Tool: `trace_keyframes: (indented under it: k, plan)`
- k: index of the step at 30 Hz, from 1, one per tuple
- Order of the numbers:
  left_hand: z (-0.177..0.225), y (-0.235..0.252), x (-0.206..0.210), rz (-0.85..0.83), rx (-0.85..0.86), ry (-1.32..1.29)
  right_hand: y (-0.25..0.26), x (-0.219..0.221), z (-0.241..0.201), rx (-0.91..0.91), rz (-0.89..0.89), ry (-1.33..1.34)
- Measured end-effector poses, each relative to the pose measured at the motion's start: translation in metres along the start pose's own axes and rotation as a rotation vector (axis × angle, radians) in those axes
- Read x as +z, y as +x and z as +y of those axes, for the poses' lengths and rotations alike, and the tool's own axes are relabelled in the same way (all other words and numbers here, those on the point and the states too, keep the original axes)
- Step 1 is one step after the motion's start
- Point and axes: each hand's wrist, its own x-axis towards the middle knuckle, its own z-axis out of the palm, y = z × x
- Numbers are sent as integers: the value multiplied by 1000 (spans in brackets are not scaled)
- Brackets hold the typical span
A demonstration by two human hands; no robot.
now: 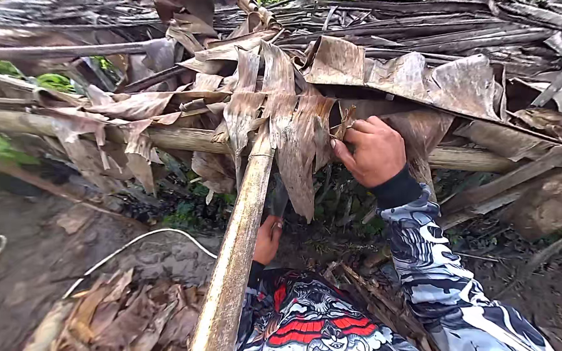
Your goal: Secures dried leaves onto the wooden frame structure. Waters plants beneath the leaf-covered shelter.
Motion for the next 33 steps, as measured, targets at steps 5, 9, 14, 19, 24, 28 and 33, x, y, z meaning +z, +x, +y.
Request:
trace_keyframes:
  k: [5, 9, 14, 19, 24, 28, 33]
  plan:
    - [12, -2, -6, -14, 12, 23, 1, -3, 3, -23, -36, -24]
    - [24, -7, -12, 34, 23, -36, -3, 0, 5, -59, -10, -26]
    - [2, -15, 9, -44, -12, 90, -1, 3, 10, -71, 5, -18]
    - [-3, -20, 42, 112, 10, 83, 0, -1, 11, -124, -16, -47]
    - [43, 21, 68, -122, -171, 78, -7, 3, 19, -199, -19, -46]
    - [83, 62, 98, -146, -197, 51, -10, 7, 34, -235, -18, 42]
    - [120, 71, 129, -252, -161, 70, -12, 6, 34, -229, -20, 81]
